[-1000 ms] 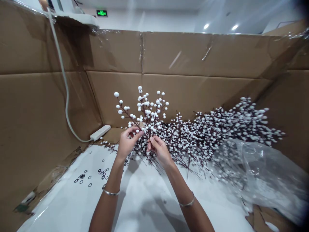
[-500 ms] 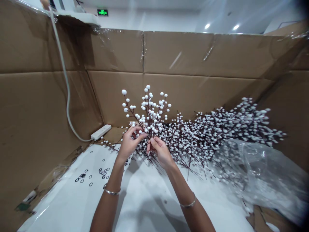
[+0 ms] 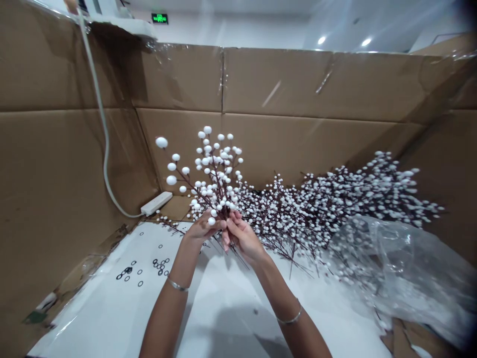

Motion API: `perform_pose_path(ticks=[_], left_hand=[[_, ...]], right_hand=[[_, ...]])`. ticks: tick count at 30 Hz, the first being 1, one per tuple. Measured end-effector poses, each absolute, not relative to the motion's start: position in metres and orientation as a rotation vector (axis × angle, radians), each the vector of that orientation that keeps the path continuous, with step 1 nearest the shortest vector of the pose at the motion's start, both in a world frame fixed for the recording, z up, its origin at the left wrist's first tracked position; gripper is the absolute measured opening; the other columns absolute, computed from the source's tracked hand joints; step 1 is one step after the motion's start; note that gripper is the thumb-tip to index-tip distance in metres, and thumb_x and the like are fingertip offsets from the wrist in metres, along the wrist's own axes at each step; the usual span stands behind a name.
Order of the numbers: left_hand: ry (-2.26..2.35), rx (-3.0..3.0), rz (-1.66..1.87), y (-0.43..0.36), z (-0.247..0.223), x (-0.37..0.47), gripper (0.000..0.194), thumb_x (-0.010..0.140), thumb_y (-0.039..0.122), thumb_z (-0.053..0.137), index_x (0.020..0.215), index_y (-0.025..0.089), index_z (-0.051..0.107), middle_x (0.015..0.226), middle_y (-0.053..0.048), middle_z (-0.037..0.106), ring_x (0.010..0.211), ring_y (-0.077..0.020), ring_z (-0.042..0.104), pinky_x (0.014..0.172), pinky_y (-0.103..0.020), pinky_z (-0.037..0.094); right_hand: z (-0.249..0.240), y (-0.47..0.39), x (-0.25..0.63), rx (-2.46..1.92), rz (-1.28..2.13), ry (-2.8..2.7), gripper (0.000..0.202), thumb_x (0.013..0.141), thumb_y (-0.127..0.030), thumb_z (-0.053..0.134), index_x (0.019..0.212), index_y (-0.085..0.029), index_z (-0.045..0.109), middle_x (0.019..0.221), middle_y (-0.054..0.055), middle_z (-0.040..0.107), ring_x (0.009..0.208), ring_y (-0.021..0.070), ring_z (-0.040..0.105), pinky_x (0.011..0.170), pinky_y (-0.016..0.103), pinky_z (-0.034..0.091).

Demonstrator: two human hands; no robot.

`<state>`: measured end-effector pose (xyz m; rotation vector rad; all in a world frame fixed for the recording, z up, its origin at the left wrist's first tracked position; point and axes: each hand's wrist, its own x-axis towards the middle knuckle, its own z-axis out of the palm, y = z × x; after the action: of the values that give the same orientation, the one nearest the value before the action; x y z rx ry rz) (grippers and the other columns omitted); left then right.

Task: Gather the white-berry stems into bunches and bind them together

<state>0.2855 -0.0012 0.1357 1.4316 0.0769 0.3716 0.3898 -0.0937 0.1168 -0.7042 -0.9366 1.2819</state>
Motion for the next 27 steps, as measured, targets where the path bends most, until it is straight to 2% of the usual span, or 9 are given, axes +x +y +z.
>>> perform_pose_path(ticks=[4,8,12,16,18,22,24,25,27], left_hand=[[0.082,1.438,0.471,0.003,0.132,0.286,0.053,0.057,0.06,0.076,0.085,0.015,0.069,0.057,-0.004,0.063,0.04,-0.0166,0.056,0.039,-0.028,0.046],[0.16,1.442,0.689,0.006,0.132,0.283,0.042,0.059,0.052,0.078,0.077,0.015,0.069,0.083,-0.01,0.069,0.055,-0.0153,0.061,0.044,-0.025,0.046],[0.218,1.48,0.702,0.002,0.136,0.278,0.032,0.064,0.04,0.078,0.083,0.014,0.071,0.087,-0.009,0.07,0.062,-0.016,0.063,0.047,-0.023,0.048],[0.239,1.497,0.693,-0.006,0.14,0.279,0.032,0.07,0.035,0.075,0.093,0.015,0.071,0.092,-0.009,0.071,0.057,-0.0139,0.062,0.048,-0.025,0.05],[0.243,1.528,0.712,-0.008,0.144,0.278,0.031,0.072,0.034,0.074,0.097,0.016,0.071,0.096,-0.009,0.071,0.064,-0.0154,0.064,0.056,-0.027,0.053],[0.321,1.799,0.728,0.008,0.149,0.256,0.033,0.073,0.035,0.073,0.101,0.018,0.072,0.106,-0.009,0.069,0.096,-0.0221,0.064,0.08,-0.03,0.053],[0.487,1.943,0.733,0.028,0.146,0.237,0.035,0.079,0.04,0.065,0.107,0.02,0.069,0.112,-0.009,0.067,0.105,-0.022,0.061,0.086,-0.03,0.05],[0.628,2.001,0.748,0.039,0.142,0.227,0.035,0.082,0.043,0.059,0.106,0.019,0.069,0.112,-0.009,0.068,0.103,-0.0215,0.062,0.085,-0.03,0.049],[0.991,2.16,0.652,0.061,0.129,0.214,0.035,0.081,0.047,0.057,0.094,0.017,0.071,0.098,-0.009,0.07,0.091,-0.0216,0.064,0.08,-0.03,0.048]], right_hand=[[0.115,-0.095,0.389,-0.705,1.233,-1.019,0.032,0.082,-0.046,0.062,0.092,-0.019,0.047,0.056,-0.005,0.057,0.045,0.0091,0.051,0.047,0.021,0.044],[0.12,-0.099,0.388,-0.771,1.155,-1.124,0.033,0.085,-0.048,0.058,0.086,-0.015,0.053,0.057,-0.002,0.057,0.049,0.0074,0.051,0.052,0.021,0.043],[0.124,-0.101,0.388,-0.841,1.103,-1.142,0.036,0.086,-0.049,0.055,0.08,-0.014,0.054,0.055,-0.001,0.056,0.048,0.008,0.052,0.053,0.022,0.043],[0.123,-0.1,0.388,-0.836,1.094,-1.117,0.038,0.086,-0.05,0.055,0.074,-0.014,0.053,0.052,-0.003,0.05,0.047,0.0071,0.049,0.051,0.021,0.041],[0.121,-0.099,0.388,-0.812,1.101,-1.095,0.037,0.085,-0.05,0.056,0.073,-0.015,0.052,0.051,-0.004,0.048,0.046,0.0067,0.047,0.049,0.021,0.04],[0.119,-0.099,0.391,-0.713,1.089,-1.043,0.032,0.086,-0.045,0.057,0.076,-0.016,0.05,0.051,-0.005,0.045,0.045,0.0059,0.044,0.047,0.02,0.036],[0.12,-0.1,0.395,-0.647,1.051,-0.975,0.03,0.086,-0.043,0.058,0.075,-0.017,0.049,0.052,-0.005,0.043,0.046,0.0056,0.043,0.048,0.02,0.035],[0.122,-0.101,0.399,-0.621,1.027,-0.935,0.029,0.086,-0.042,0.059,0.075,-0.018,0.048,0.053,-0.006,0.042,0.046,0.0054,0.043,0.049,0.02,0.035],[0.126,-0.103,0.406,-0.592,0.983,-0.867,0.029,0.085,-0.041,0.06,0.074,-0.019,0.046,0.053,-0.006,0.039,0.046,0.0055,0.042,0.054,0.022,0.039]])
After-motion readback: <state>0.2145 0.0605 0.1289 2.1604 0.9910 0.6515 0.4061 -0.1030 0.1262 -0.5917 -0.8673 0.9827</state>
